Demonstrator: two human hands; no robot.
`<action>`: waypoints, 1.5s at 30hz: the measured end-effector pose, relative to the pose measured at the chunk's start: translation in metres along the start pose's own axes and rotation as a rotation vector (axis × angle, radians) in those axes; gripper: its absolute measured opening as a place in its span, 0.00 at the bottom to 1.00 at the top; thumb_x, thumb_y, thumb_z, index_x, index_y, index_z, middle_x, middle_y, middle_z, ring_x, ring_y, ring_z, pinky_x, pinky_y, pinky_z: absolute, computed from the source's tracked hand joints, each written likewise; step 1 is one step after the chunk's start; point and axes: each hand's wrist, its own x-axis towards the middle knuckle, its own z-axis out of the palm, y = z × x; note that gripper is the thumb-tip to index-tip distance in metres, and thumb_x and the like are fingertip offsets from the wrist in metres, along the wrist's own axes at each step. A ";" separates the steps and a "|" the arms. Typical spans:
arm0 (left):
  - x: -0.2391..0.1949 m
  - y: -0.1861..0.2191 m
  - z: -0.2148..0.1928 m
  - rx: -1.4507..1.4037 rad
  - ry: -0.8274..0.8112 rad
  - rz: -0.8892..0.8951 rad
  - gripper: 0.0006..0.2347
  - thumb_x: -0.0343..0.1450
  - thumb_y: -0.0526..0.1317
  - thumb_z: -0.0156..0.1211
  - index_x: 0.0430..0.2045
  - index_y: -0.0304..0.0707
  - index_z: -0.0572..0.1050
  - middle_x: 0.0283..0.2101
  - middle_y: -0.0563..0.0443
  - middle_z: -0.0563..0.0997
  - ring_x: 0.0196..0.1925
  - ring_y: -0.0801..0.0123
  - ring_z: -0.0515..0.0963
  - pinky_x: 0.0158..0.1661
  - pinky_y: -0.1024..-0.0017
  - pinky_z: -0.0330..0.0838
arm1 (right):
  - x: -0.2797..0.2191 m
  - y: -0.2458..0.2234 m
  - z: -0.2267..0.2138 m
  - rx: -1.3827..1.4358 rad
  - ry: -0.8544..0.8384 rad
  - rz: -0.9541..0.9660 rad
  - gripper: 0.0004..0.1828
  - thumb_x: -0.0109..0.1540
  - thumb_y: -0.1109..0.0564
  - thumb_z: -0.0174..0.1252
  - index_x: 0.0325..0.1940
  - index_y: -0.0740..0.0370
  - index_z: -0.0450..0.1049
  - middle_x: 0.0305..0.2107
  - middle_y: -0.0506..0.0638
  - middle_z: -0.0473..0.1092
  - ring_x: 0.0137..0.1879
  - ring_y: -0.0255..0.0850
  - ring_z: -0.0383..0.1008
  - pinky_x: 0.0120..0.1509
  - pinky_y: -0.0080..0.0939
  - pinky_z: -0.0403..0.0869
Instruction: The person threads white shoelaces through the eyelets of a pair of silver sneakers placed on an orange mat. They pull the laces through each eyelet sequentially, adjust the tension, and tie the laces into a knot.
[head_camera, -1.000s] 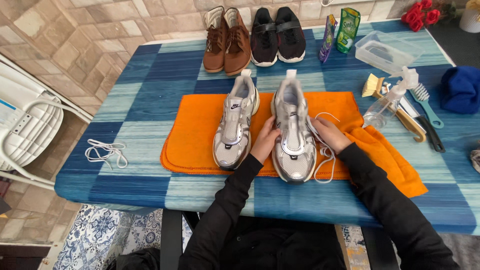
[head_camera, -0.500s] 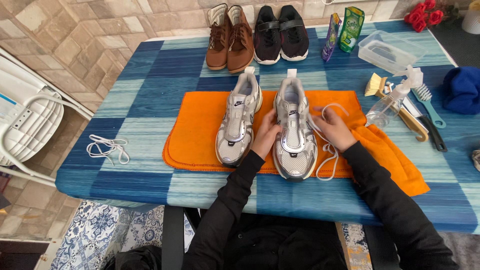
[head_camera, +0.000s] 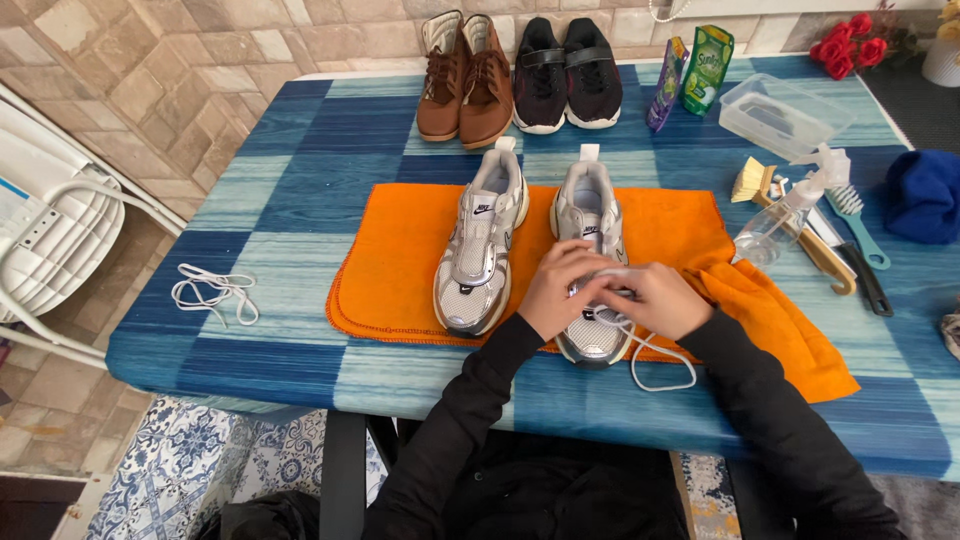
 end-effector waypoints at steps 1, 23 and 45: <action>0.002 0.007 -0.006 0.001 0.000 -0.002 0.10 0.71 0.41 0.58 0.46 0.59 0.77 0.46 0.67 0.79 0.60 0.66 0.69 0.63 0.64 0.59 | 0.001 -0.003 -0.006 0.002 -0.002 0.000 0.07 0.57 0.53 0.59 0.32 0.58 0.77 0.21 0.54 0.75 0.33 0.57 0.76 0.39 0.53 0.73; 0.005 0.045 -0.027 -0.269 0.068 -0.383 0.07 0.65 0.37 0.67 0.33 0.48 0.78 0.26 0.60 0.82 0.26 0.85 0.69 0.31 0.87 0.63 | 0.000 -0.005 0.012 0.496 0.159 0.136 0.11 0.54 0.58 0.66 0.41 0.58 0.79 0.23 0.46 0.75 0.31 0.30 0.70 0.36 0.30 0.72; -0.037 0.065 -0.033 0.233 0.143 -0.186 0.05 0.70 0.33 0.57 0.37 0.36 0.75 0.39 0.52 0.73 0.41 0.58 0.80 0.39 0.68 0.78 | 0.001 -0.007 0.014 0.153 0.201 -0.056 0.04 0.55 0.60 0.62 0.33 0.60 0.79 0.21 0.49 0.69 0.31 0.43 0.71 0.37 0.40 0.72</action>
